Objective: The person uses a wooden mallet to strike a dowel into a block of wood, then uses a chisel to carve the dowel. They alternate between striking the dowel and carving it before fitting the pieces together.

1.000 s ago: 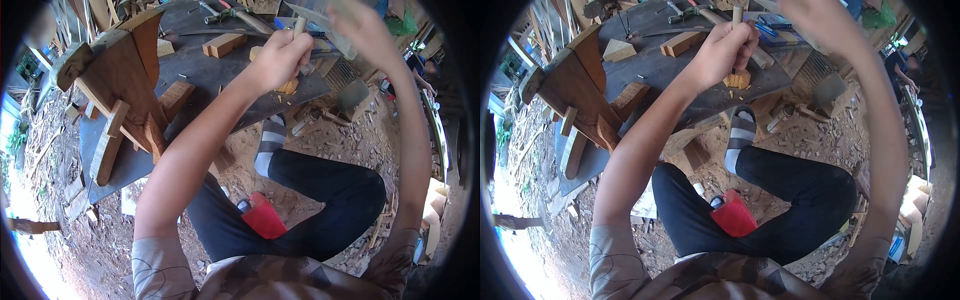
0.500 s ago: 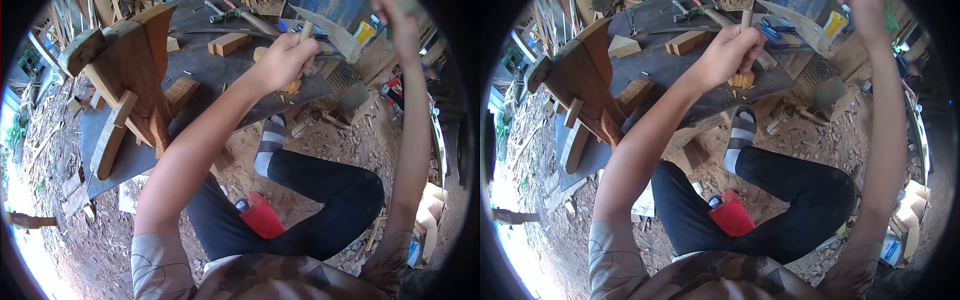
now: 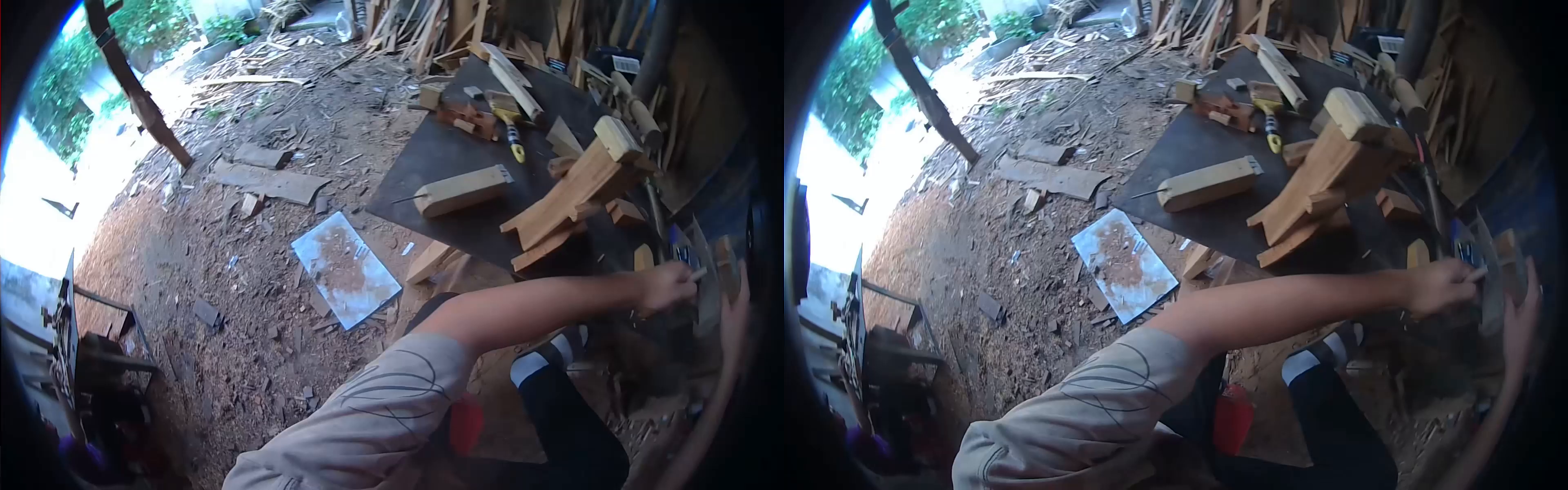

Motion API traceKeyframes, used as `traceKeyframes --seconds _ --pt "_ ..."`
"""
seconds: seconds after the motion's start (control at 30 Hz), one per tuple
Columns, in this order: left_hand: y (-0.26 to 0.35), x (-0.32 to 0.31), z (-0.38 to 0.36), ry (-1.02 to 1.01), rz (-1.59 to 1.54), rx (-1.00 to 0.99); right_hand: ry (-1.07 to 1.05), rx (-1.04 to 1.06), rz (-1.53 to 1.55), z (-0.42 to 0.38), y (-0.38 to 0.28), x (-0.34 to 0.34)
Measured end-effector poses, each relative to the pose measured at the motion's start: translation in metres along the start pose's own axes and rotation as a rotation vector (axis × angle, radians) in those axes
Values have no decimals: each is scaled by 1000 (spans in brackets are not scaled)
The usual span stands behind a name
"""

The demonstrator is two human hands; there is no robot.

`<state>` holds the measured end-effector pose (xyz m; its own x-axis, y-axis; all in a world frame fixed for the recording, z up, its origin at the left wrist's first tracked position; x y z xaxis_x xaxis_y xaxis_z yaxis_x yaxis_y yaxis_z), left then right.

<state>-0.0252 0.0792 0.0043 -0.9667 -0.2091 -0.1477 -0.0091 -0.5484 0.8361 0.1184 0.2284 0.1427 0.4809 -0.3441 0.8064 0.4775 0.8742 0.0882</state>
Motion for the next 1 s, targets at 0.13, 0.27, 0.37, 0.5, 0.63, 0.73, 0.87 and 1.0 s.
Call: traceKeyframes --seconds 0.13,0.27,0.37,0.5,0.63,0.73,0.87,1.0 --pt "13 1 -10 83 113 -15 -2 -99 642 17 44 -57" --pt "8 4 -6 83 196 -106 -5 -281 1111 3 3 -91" --pt "19 9 -7 160 174 -136 171 -497 1507 -23 -43 -87" --pt "51 24 -14 243 130 -128 142 -274 1354 -53 -24 -82" --pt "53 35 -15 266 109 -40 100 -215 1294 -69 -20 -56" --pt "56 28 -22 231 191 -63 109 -203 1330 -71 -15 -42" --pt "53 25 -43 161 255 33 202 -286 1284 -77 16 -44" --pt "58 32 -49 130 294 -55 286 -162 1212 -70 11 -32"
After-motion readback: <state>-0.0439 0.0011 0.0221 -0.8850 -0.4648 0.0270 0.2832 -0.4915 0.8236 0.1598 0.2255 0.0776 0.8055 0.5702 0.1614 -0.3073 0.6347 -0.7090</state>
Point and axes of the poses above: each hand's wrist, its own z-axis towards the middle knuckle, its own x-axis out of the back of the hand, y = z × x, the point moved 6 cm from there along z, towards the middle knuckle, and after that the axes turned 4 degrees about y, right-handed, at the moved point
